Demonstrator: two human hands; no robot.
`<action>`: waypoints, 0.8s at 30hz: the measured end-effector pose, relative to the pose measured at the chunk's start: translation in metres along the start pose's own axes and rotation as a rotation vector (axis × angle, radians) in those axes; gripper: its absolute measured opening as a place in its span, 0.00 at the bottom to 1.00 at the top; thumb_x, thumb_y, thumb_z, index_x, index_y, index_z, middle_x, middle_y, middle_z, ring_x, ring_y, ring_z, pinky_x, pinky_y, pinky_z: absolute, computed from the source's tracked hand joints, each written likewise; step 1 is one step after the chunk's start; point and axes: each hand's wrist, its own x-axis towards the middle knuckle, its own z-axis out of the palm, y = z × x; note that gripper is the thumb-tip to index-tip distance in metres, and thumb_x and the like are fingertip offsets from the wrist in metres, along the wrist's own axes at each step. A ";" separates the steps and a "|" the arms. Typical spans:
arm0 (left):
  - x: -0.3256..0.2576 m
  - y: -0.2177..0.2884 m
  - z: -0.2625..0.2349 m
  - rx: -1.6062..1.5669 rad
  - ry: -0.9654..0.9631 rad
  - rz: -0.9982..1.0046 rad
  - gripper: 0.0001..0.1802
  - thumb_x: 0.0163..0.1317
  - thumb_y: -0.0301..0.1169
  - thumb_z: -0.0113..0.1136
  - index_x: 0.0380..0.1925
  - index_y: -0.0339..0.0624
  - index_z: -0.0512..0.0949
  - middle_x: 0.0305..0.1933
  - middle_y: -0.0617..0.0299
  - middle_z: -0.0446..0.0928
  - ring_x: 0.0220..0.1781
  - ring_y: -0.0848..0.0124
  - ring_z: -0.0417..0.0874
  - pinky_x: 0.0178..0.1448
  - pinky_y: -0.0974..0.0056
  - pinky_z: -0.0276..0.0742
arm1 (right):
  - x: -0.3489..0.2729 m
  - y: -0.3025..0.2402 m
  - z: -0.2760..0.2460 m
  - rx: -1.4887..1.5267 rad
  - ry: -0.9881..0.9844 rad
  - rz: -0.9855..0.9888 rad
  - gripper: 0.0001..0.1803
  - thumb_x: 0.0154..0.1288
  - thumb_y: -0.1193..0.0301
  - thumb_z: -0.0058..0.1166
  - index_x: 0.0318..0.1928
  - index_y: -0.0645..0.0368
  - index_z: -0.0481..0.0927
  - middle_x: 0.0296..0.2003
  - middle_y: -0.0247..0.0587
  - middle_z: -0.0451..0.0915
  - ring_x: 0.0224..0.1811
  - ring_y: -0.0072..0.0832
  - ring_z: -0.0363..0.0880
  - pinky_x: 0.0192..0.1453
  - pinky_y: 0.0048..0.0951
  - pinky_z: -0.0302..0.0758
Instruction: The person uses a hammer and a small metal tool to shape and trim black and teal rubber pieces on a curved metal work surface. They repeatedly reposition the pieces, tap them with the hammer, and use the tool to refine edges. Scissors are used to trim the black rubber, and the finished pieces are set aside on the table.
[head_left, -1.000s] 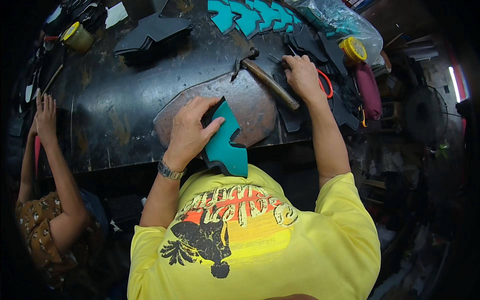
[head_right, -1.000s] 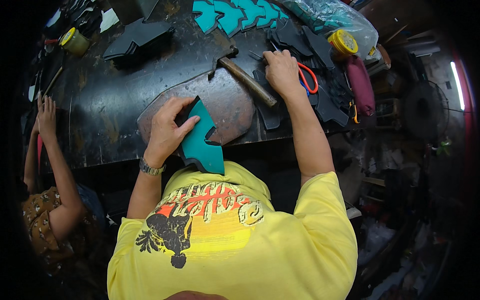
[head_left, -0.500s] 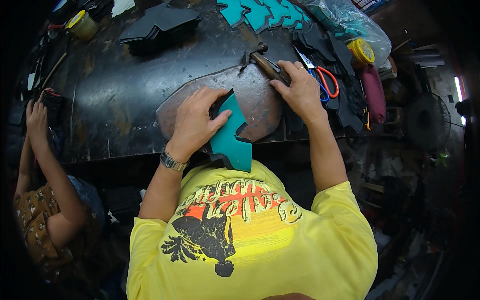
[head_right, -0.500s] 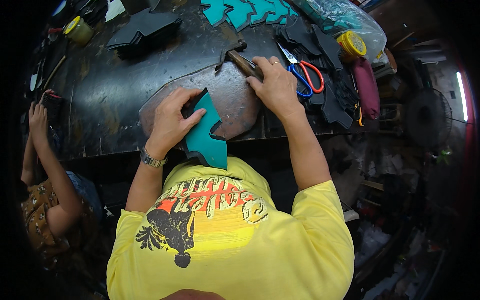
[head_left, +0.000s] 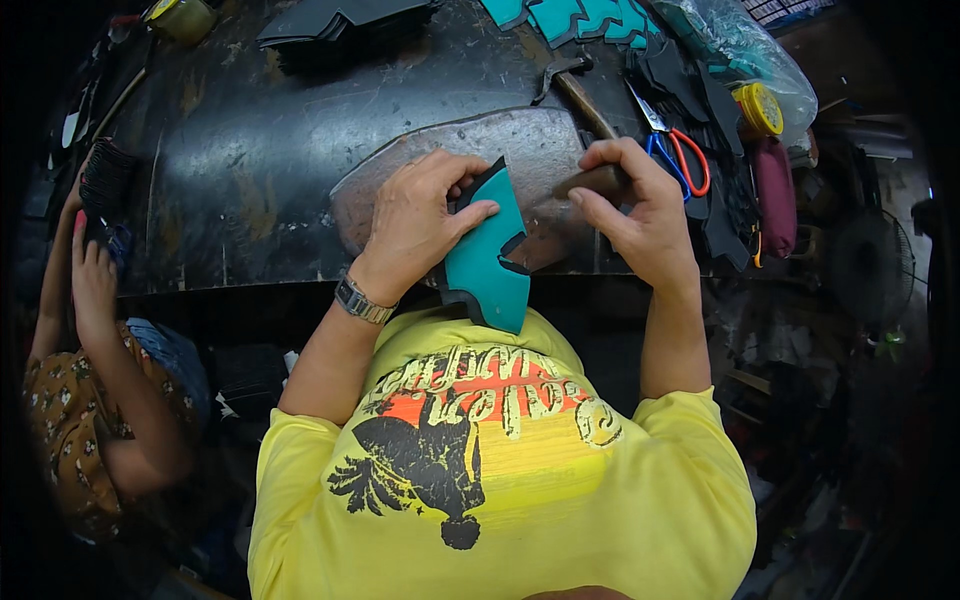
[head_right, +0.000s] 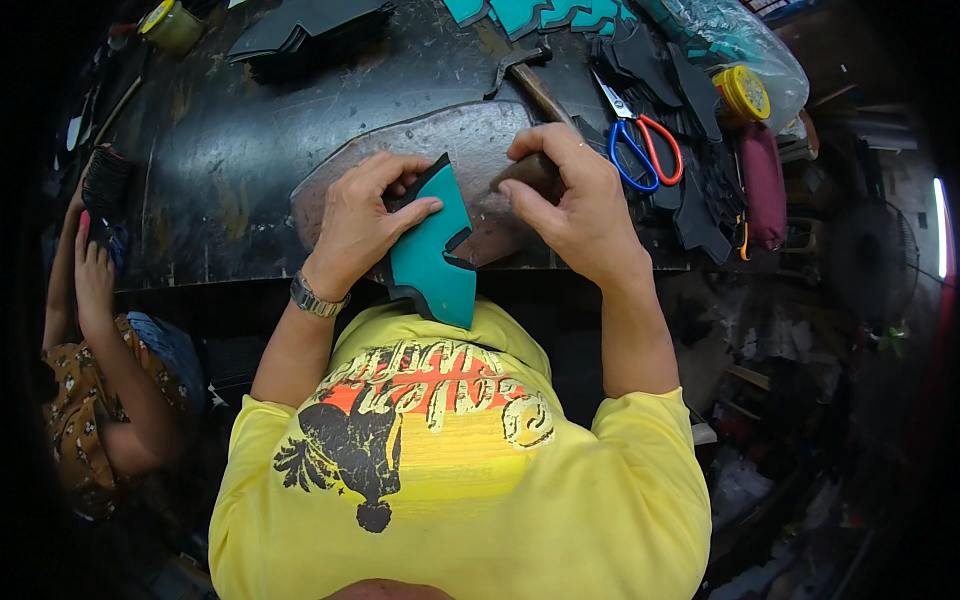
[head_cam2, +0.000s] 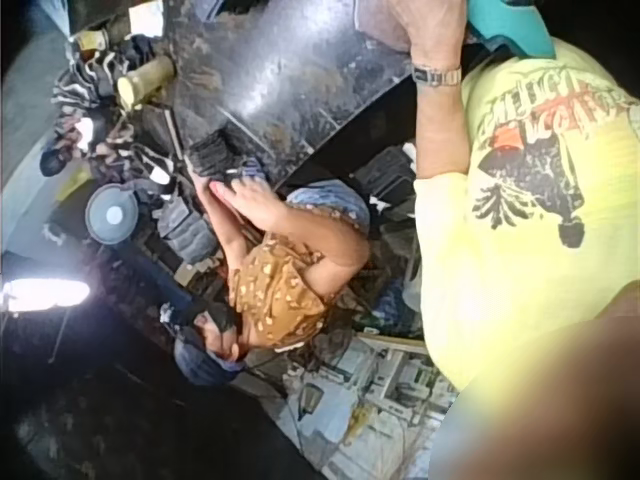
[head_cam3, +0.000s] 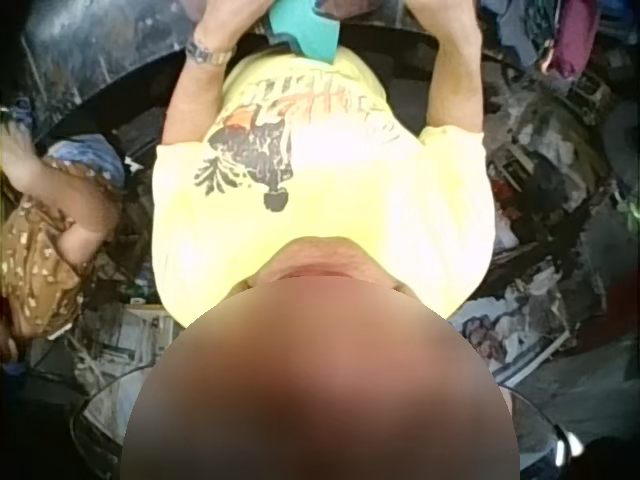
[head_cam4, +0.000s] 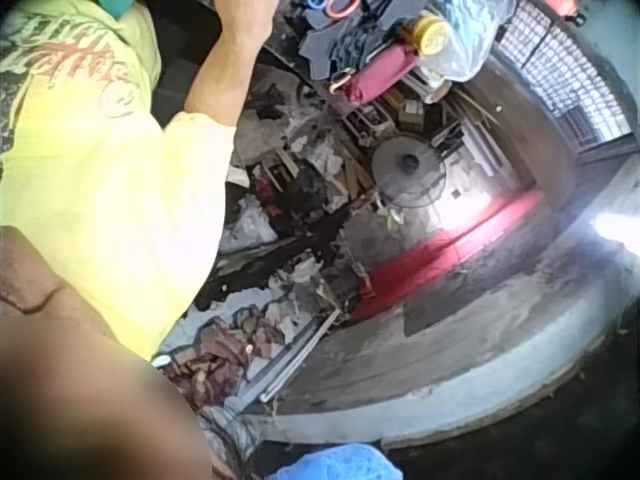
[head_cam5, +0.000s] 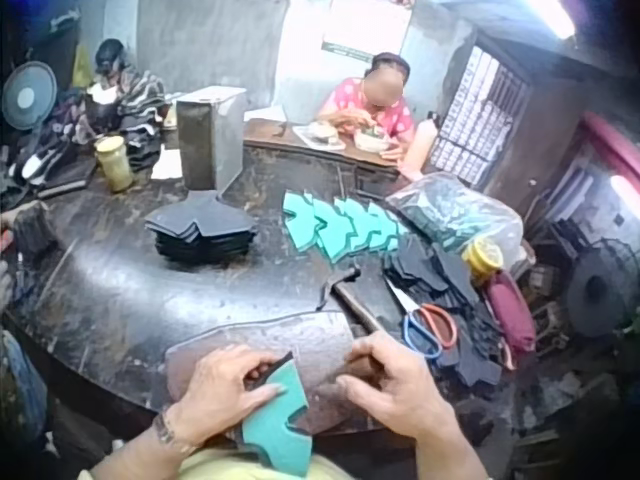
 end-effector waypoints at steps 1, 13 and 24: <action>0.001 0.001 0.000 0.001 -0.010 -0.010 0.21 0.56 0.33 0.79 0.50 0.43 0.87 0.39 0.60 0.84 0.39 0.64 0.86 0.45 0.62 0.81 | -0.001 -0.005 -0.002 0.021 -0.018 0.060 0.21 0.63 0.81 0.67 0.56 0.63 0.77 0.43 0.34 0.81 0.46 0.21 0.84 0.50 0.22 0.79; 0.010 0.003 -0.009 -0.044 -0.054 -0.065 0.14 0.61 0.30 0.73 0.47 0.43 0.88 0.39 0.56 0.87 0.36 0.59 0.89 0.43 0.59 0.83 | -0.010 -0.003 0.026 -0.115 -0.181 -0.209 0.15 0.57 0.77 0.74 0.43 0.62 0.83 0.34 0.40 0.80 0.34 0.36 0.82 0.42 0.32 0.76; 0.005 -0.007 -0.001 -0.086 0.039 0.092 0.13 0.60 0.26 0.72 0.46 0.44 0.90 0.39 0.58 0.87 0.37 0.59 0.89 0.43 0.60 0.84 | -0.003 0.023 0.055 0.255 0.142 -0.022 0.10 0.65 0.72 0.72 0.38 0.64 0.84 0.30 0.36 0.83 0.32 0.22 0.81 0.38 0.26 0.76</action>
